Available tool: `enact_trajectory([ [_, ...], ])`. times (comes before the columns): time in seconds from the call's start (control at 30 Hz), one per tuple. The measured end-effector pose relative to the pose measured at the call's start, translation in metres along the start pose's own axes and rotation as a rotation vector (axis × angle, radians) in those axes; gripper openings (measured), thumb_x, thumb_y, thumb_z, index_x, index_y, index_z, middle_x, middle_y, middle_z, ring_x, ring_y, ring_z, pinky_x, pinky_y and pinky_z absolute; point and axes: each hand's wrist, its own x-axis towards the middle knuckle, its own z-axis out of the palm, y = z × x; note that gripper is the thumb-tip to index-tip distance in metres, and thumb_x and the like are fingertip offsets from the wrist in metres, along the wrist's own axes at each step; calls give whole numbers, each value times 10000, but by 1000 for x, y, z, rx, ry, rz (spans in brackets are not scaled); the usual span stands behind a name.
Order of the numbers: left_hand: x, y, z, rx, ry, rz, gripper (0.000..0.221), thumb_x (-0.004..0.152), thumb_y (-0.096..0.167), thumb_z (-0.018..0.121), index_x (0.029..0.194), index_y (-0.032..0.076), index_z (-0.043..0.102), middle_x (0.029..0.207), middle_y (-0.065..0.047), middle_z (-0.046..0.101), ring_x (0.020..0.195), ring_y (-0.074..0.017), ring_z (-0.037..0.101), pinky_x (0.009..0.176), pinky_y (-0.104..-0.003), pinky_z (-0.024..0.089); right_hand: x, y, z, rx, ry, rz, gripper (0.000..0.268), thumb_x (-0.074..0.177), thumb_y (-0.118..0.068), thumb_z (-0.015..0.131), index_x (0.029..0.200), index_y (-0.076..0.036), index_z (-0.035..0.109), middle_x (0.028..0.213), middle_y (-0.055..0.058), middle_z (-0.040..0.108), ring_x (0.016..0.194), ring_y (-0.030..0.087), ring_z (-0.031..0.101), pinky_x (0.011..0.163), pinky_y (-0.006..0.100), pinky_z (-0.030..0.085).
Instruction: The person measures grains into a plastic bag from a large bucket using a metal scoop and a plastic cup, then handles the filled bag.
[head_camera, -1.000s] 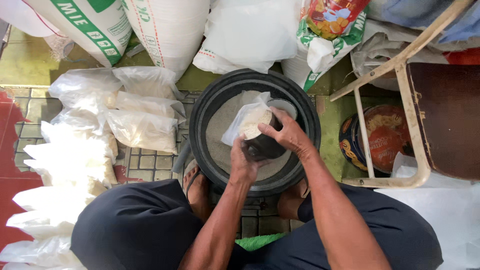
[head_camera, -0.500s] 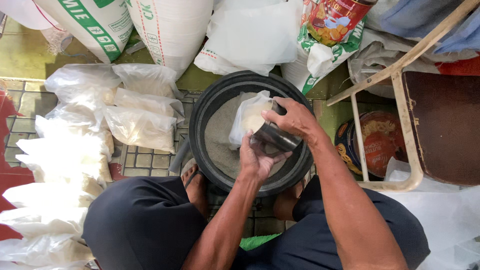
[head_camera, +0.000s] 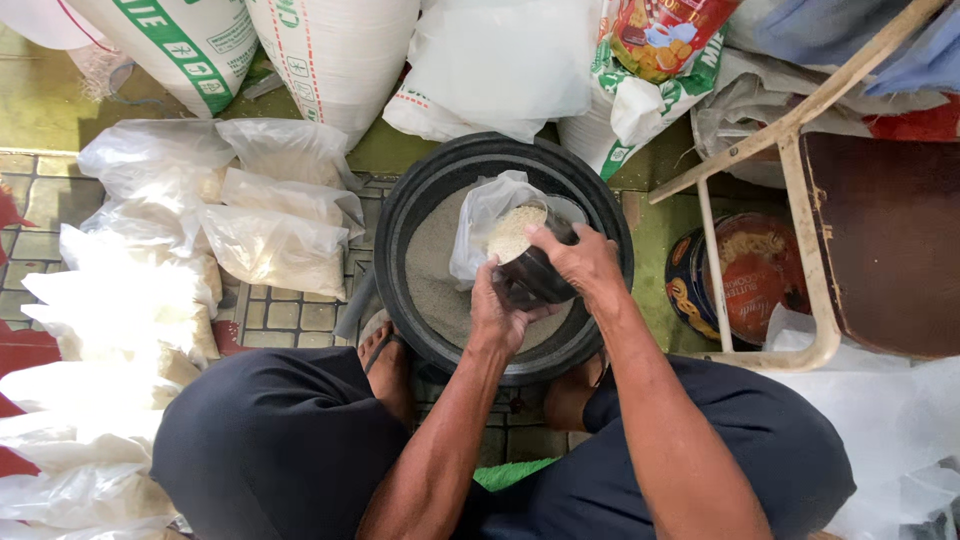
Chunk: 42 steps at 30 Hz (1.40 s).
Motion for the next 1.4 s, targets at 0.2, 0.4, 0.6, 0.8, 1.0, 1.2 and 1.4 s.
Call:
enact_trajectory([
  [0.2, -44, 26, 37, 143, 70, 45, 780, 914, 560, 576, 1514, 93, 405, 1646, -188, 269, 1198, -796, 368, 909, -794, 461, 19, 30, 10, 328, 88, -28, 796, 680, -661, 865, 1214, -85, 735, 1133, 230, 706, 1087, 361, 687, 860, 470, 563],
  [0.4, -44, 35, 27, 550, 302, 334, 433, 907, 327, 645, 1105, -53, 702, 991, -233, 678, 815, -282, 668, 542, -485, 518, 8, 9, -5, 261, 135, -116, 865, 655, -650, 884, 1234, -29, 716, 1160, 288, 697, 1154, 418, 663, 927, 494, 531],
  [0.6, -35, 60, -10, 695, 304, 256, 367, 885, 245, 560, 780, -45, 759, 634, -208, 711, 472, -281, 680, 428, -390, 545, -10, -17, -18, 235, 76, -64, 998, 669, -668, 856, 1365, 5, 617, 1310, 287, 638, 1281, 421, 589, 1053, 521, 478],
  [0.8, -47, 83, 14, 1749, 703, 576, 727, 895, 640, 631, 1139, -45, 621, 1000, -302, 675, 969, -490, 704, 771, -635, 578, -14, -23, -13, 155, 36, -62, 1146, 659, -730, 830, 1384, 114, 557, 1328, 388, 565, 1296, 508, 540, 1078, 582, 439],
  [1.0, 6, 98, 32, 2101, 471, 702, 662, 753, 327, 890, 1204, -38, 573, 1106, -236, 568, 1085, -487, 600, 843, -597, 542, -9, -15, -10, 180, 15, -101, 1117, 719, -671, 801, 1403, 165, 515, 1327, 436, 516, 1311, 558, 499, 1100, 615, 408],
  [1.2, 88, 129, -2, 2052, 382, 899, 166, 869, 24, 583, 996, 1, 687, 896, -200, 662, 874, -433, 696, 709, -522, 572, 35, -14, 17, 158, -7, -81, 1134, 639, -674, 836, 1402, 111, 544, 1343, 375, 499, 1321, 522, 485, 1112, 609, 377],
  [1.4, 155, 159, -73, 1673, 525, 825, 185, 827, 179, 619, 791, 32, 724, 761, -276, 701, 832, -522, 706, 682, -616, 528, 68, -26, 42, 110, 83, -53, 910, 619, -665, 833, 1221, 8, 724, 1301, 350, 592, 1291, 481, 558, 1100, 606, 390],
])
